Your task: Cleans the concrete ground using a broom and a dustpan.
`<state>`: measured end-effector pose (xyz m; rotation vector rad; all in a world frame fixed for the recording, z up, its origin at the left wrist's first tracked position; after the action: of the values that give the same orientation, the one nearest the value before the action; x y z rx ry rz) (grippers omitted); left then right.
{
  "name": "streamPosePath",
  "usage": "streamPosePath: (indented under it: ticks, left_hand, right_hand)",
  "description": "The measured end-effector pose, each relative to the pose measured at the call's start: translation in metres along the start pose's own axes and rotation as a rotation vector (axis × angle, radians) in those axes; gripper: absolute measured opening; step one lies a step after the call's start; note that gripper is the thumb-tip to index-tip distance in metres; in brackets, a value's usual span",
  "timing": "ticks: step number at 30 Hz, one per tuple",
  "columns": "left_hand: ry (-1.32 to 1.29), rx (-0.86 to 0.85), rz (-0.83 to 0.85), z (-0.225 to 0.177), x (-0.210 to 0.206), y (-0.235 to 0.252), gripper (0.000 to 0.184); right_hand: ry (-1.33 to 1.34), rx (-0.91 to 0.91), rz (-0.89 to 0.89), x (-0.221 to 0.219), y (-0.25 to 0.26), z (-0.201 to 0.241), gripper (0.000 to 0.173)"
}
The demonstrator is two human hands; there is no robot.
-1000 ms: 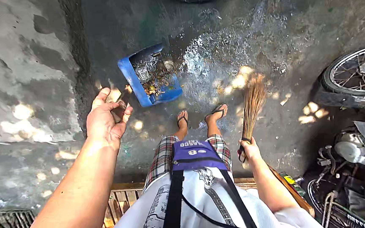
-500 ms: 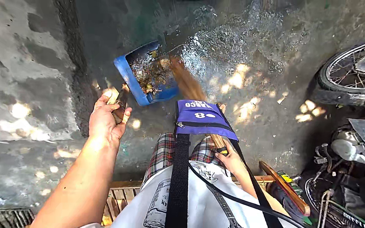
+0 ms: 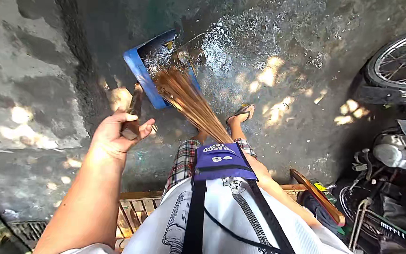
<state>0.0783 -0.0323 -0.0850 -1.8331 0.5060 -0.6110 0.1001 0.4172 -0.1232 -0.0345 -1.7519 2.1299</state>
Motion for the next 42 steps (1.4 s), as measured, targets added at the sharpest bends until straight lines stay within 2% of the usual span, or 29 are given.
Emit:
streamPosePath:
  ticks: [2, 3, 7, 9, 11, 13, 16, 18, 20, 24, 27, 31, 33, 35, 36, 38, 40, 42]
  left_hand:
    - [0.017, 0.057, 0.031, 0.0, 0.027, 0.014, 0.021]
    - [-0.026, 0.044, 0.078, -0.003, 0.038, 0.018, 0.018]
    - [-0.273, -0.04, 0.153, -0.015, 0.07, 0.013, 0.02]
    - [-0.292, -0.05, 0.165, -0.016, 0.078, 0.011, 0.022]
    - [-0.259, -0.068, 0.139, -0.013, 0.084, 0.012, 0.022]
    - [-0.234, -0.084, 0.092, -0.006, 0.085, 0.017, 0.02]
    - [-0.214, -0.085, 0.066, 0.006, 0.066, 0.02, 0.02]
    - [-0.196, -0.076, 0.089, 0.01, 0.057, 0.021, 0.018]
    - [-0.209, -0.07, 0.128, 0.009, 0.049, 0.022, 0.02]
    - [-0.224, -0.056, 0.162, 0.009, 0.042, 0.02, 0.022]
    - [-0.178, -0.041, 0.15, 0.014, 0.033, 0.018, 0.023]
    - [-0.074, -0.062, 0.067, 0.021, 0.015, 0.01, 0.018]
    - [-0.082, -0.063, 0.059, 0.027, 0.005, 0.007, 0.016]
    - [-0.096, -0.059, 0.064, 0.035, -0.006, 0.002, 0.015]
    - [-0.103, -0.056, 0.067, 0.038, -0.01, 0.001, 0.016]
    - [-0.109, -0.044, 0.078, 0.043, -0.015, -0.004, 0.017]
    - [-0.118, -0.011, 0.096, 0.046, -0.022, -0.007, 0.019]
    - [-0.125, 0.007, 0.108, 0.049, -0.03, -0.01, 0.022]
  right_hand:
    - [0.172, -0.063, -0.11, 0.011, -0.027, -0.029, 0.085]
    - [0.279, -0.108, -0.173, 0.014, -0.038, -0.045, 0.086]
    - [0.837, -0.323, -0.37, 0.001, -0.061, -0.098, 0.083]
    - [1.122, -0.436, -0.429, -0.01, -0.056, -0.112, 0.077]
    - [1.281, -0.522, -0.423, -0.025, -0.037, -0.119, 0.073]
    - [1.165, -0.521, -0.311, -0.04, -0.01, -0.114, 0.074]
    - [0.588, -0.383, -0.016, -0.047, 0.027, -0.086, 0.086]
    - [0.259, -0.293, 0.009, -0.045, 0.028, -0.079, 0.088]
    - [0.125, -0.232, -0.061, -0.032, 0.018, -0.093, 0.088]
    - [0.258, -0.221, -0.232, -0.016, -0.025, -0.149, 0.084]
    - [0.596, -0.34, -0.434, -0.007, -0.036, -0.199, 0.085]
    - [1.273, -0.483, -0.595, 0.034, 0.019, -0.234, 0.08]
    - [1.425, -0.492, -0.563, 0.058, 0.057, -0.23, 0.073]
    - [1.179, -0.443, -0.377, 0.068, 0.087, -0.214, 0.075]
    - [0.998, -0.408, -0.257, 0.069, 0.095, -0.202, 0.082]
    - [0.744, -0.286, -0.099, 0.075, 0.09, -0.184, 0.091]
    - [0.643, -0.172, -0.121, 0.093, 0.065, -0.194, 0.087]
    - [0.61, -0.139, -0.187, 0.107, 0.034, -0.224, 0.089]
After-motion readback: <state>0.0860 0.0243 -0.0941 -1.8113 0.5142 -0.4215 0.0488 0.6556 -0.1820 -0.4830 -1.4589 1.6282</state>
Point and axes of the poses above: each hand's wrist, its own y-axis towards the middle knuckle, its own x-axis out of the back of the hand, z = x × y, the point moved 7 cm from there along y, towards the middle knuckle, and after that the axes turned 5 degrees about y, right-handed, at the moved point
